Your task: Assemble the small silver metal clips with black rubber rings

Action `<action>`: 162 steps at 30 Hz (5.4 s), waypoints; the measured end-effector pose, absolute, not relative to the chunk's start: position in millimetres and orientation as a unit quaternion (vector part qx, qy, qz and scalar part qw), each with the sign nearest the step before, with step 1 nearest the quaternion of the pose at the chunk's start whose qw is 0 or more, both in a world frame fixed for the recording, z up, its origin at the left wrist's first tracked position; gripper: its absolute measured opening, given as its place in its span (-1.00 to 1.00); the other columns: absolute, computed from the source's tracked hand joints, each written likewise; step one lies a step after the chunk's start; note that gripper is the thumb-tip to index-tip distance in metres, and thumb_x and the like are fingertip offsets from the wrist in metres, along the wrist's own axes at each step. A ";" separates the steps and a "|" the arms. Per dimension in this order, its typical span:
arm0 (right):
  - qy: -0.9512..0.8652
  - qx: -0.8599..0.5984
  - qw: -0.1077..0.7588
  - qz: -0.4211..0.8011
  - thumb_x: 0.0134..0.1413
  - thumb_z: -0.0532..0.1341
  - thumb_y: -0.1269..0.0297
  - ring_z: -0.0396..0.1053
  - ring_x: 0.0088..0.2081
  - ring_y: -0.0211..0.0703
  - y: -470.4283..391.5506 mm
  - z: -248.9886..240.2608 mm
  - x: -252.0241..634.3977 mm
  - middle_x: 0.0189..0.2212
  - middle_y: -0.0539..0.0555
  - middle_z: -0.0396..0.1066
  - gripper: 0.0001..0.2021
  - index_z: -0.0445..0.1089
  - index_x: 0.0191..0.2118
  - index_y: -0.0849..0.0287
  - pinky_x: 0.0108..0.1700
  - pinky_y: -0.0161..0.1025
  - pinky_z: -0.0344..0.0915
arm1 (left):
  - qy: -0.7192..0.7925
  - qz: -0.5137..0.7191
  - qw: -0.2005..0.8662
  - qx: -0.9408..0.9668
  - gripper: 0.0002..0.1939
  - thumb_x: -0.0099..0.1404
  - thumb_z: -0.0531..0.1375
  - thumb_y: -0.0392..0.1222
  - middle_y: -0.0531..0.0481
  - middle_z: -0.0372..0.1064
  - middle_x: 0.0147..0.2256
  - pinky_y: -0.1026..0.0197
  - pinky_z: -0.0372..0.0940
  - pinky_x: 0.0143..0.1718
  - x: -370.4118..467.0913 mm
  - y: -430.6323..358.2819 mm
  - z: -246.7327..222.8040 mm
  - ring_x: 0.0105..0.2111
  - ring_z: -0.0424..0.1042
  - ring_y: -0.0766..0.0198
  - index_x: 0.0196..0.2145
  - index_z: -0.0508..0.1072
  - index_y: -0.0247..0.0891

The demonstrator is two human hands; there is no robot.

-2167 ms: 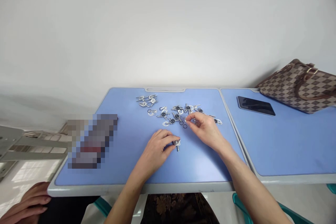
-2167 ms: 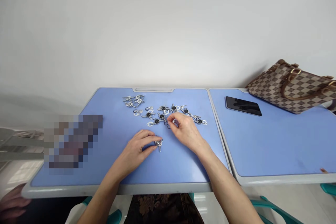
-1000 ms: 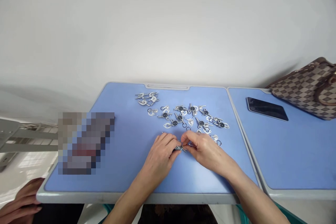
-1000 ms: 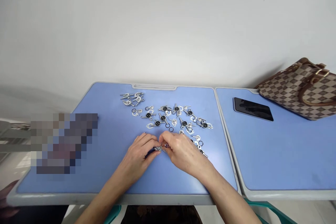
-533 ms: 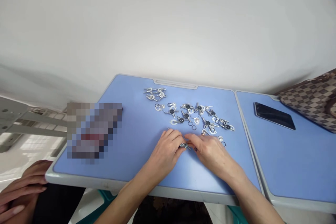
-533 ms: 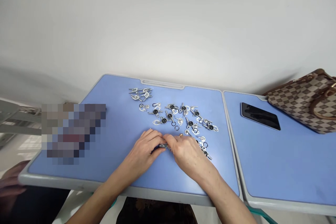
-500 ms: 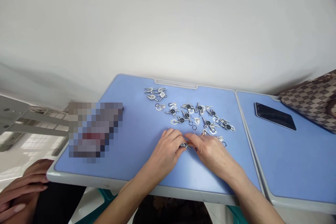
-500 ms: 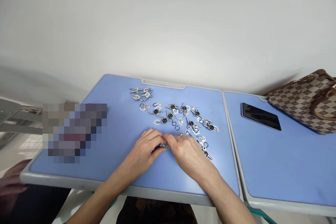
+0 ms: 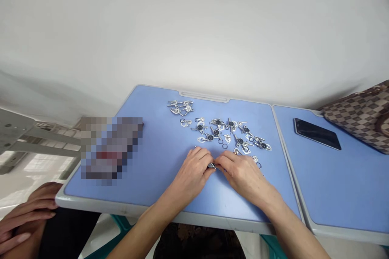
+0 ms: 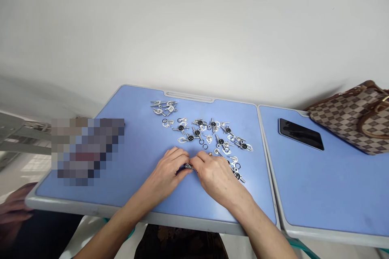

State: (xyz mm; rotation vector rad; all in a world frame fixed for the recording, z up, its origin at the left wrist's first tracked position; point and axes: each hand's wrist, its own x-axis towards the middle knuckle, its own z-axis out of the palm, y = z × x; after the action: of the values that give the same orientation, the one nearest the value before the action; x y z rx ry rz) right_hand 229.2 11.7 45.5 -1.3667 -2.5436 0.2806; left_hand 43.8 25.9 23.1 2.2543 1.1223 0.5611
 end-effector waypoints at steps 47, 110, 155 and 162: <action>-0.793 -0.480 0.192 0.323 0.16 0.14 0.60 0.41 -0.33 -0.24 21.0 46.3 232.7 -0.32 0.02 0.45 -0.76 0.50 -0.29 0.15 -0.28 -0.28 0.31 | 0.417 0.221 0.301 0.829 -0.92 0.30 0.22 -0.35 0.00 0.37 -0.26 0.09 0.26 -0.15 43.0 28.6 21.5 -0.20 0.29 0.17 -0.31 0.37 -0.24; -0.823 -0.414 0.275 0.276 0.37 -0.06 0.45 0.39 -0.08 -0.17 18.1 70.6 246.9 -0.08 0.11 0.42 -0.57 0.09 0.28 0.06 -0.02 -0.12 0.38 | 0.410 0.227 0.311 0.827 -0.89 0.28 0.20 -0.39 0.00 0.39 -0.25 0.07 0.26 -0.10 44.1 30.6 21.8 -0.17 0.32 0.15 -0.27 0.42 -0.21; -0.834 -0.362 0.381 0.168 0.38 -0.02 0.39 0.45 -0.17 -0.19 19.6 59.1 232.7 -0.16 0.14 0.50 -0.73 0.35 0.04 0.22 -0.17 -0.23 0.39 | 0.356 0.232 0.244 0.872 -0.88 0.35 0.14 -0.31 -0.07 0.44 -0.13 -0.01 0.31 -0.02 44.7 34.6 18.3 -0.08 0.38 0.11 -0.17 0.44 -0.20; -0.807 -0.435 0.388 0.088 0.36 0.07 0.21 0.39 -0.39 -0.24 27.3 44.0 230.5 -0.35 0.08 0.49 -0.76 0.42 -0.21 0.21 -0.35 -0.29 0.28 | 0.350 0.212 0.240 0.880 -0.84 0.35 0.12 -0.30 -0.07 0.44 -0.17 -0.01 0.31 -0.03 44.1 34.8 21.2 -0.14 0.40 0.12 -0.15 0.45 -0.22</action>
State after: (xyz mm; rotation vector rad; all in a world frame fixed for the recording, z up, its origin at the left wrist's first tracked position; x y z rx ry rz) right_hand 230.5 27.3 44.0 -1.1066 -2.0537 0.2247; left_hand 44.1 34.8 21.2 2.4101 0.9581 0.5811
